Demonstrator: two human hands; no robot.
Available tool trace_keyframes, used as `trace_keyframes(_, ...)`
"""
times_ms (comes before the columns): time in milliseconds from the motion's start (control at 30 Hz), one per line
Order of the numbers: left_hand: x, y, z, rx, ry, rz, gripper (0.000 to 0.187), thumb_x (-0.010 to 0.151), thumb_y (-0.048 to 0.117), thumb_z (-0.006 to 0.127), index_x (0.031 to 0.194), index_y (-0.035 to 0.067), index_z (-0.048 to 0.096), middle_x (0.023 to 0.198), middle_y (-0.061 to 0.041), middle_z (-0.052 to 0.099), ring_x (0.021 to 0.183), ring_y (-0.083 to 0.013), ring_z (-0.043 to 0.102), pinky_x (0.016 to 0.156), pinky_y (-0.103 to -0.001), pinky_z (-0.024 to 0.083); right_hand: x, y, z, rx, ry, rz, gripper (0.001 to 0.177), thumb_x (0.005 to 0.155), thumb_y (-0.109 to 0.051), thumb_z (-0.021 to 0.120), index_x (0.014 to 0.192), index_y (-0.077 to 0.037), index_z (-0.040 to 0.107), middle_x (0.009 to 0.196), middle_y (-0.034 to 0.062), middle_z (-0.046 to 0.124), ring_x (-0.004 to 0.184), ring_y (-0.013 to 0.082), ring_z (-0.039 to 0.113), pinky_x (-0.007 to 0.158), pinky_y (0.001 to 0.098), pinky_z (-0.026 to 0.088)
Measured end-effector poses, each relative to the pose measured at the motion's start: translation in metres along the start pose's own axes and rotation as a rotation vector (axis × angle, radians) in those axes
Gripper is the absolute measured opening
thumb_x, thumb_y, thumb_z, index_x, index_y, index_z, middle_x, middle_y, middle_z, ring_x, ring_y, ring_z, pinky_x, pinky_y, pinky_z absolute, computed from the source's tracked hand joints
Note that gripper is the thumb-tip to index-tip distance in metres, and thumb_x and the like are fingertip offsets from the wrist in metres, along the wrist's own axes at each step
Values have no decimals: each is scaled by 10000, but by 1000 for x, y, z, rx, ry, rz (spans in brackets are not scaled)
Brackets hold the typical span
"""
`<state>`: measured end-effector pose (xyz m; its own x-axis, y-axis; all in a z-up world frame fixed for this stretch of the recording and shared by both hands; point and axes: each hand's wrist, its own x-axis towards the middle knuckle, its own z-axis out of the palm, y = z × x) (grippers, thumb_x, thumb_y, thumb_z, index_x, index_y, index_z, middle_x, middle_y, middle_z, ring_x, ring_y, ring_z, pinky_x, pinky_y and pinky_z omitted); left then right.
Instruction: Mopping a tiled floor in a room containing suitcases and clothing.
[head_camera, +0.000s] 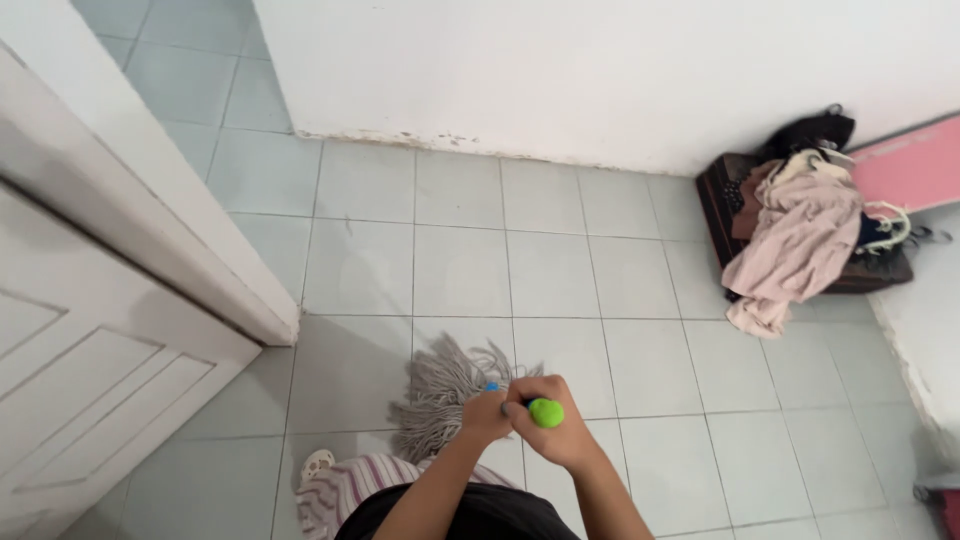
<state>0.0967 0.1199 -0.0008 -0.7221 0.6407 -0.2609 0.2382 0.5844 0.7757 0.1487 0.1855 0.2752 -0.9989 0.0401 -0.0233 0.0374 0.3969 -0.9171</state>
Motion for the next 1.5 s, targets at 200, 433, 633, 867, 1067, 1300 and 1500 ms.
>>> trace_keyframes(200, -15, 9, -33, 126, 151, -75, 200, 746, 342, 688, 760, 163, 776, 802, -66, 731, 845, -343, 696, 877, -506, 488, 4, 14, -18, 65, 68, -66, 97, 714, -20, 604, 620, 0, 591, 540, 61, 570, 472, 140, 500, 449, 319, 399)
trace_keyframes(433, -13, -40, -49, 252, 278, -332, 220, 854, 348, 634, 795, 173, 755, 885, -83, 738, 893, -340, 688, 1027, -630, 391, 4, 65, -5, 504, -36, -215, 128, 771, -2, 527, 644, -12, 510, 580, 63, 535, 520, 125, 434, 483, 313, 382)
trace_keyframes(633, 0, -35, -29, 234, 234, -336, 248, 903, 377, 594, 860, 179, 737, 974, -63, 730, 1001, -309, 676, 1049, -665, 368, -9, 51, -19, 420, -45, -187, 149, 791, -21, 527, 648, -23, 487, 569, 52, 504, 508, 114, 401, 476, 313, 336)
trace_keyframes(867, 15, 23, -9, 36, 19, -119, 258, 829, 397, 638, 907, 171, 735, 1030, -70, 740, 1050, -324, 662, 884, -516, 481, -9, 22, -19, 35, 49, -111, 114, 757, -10, 605, 659, 2, 547, 561, 75, 527, 511, 175, 454, 480, 343, 390)
trace_keyframes(1067, 13, 7, -22, 64, 69, 42, 307, 753, 419, 672, 943, 197, 768, 983, -98, 757, 1010, -336, 690, 827, -522, 481, 13, 20, 8, -46, 55, -191, 53, 750, -31, 643, 711, -6, 618, 593, 84, 603, 521, 180, 567, 520, 336, 474)
trace_keyframes(1300, 21, -14, -72, 244, 136, -144, 206, 813, 352, 643, 853, 195, 770, 924, -83, 765, 931, -327, 718, 801, -491, 534, 43, 29, 5, 31, 173, -96, 69, 712, -20, 641, 653, 6, 616, 582, 82, 587, 522, 170, 527, 494, 339, 434)
trace_keyframes(1500, 31, -56, -109, 320, 20, -374, 170, 896, 305, 645, 841, 175, 740, 850, -76, 713, 826, -293, 726, 733, -468, 589, 60, 50, 12, 476, 121, -127, 143, 738, -21, 521, 597, 0, 521, 581, 81, 544, 515, 127, 425, 471, 308, 360)
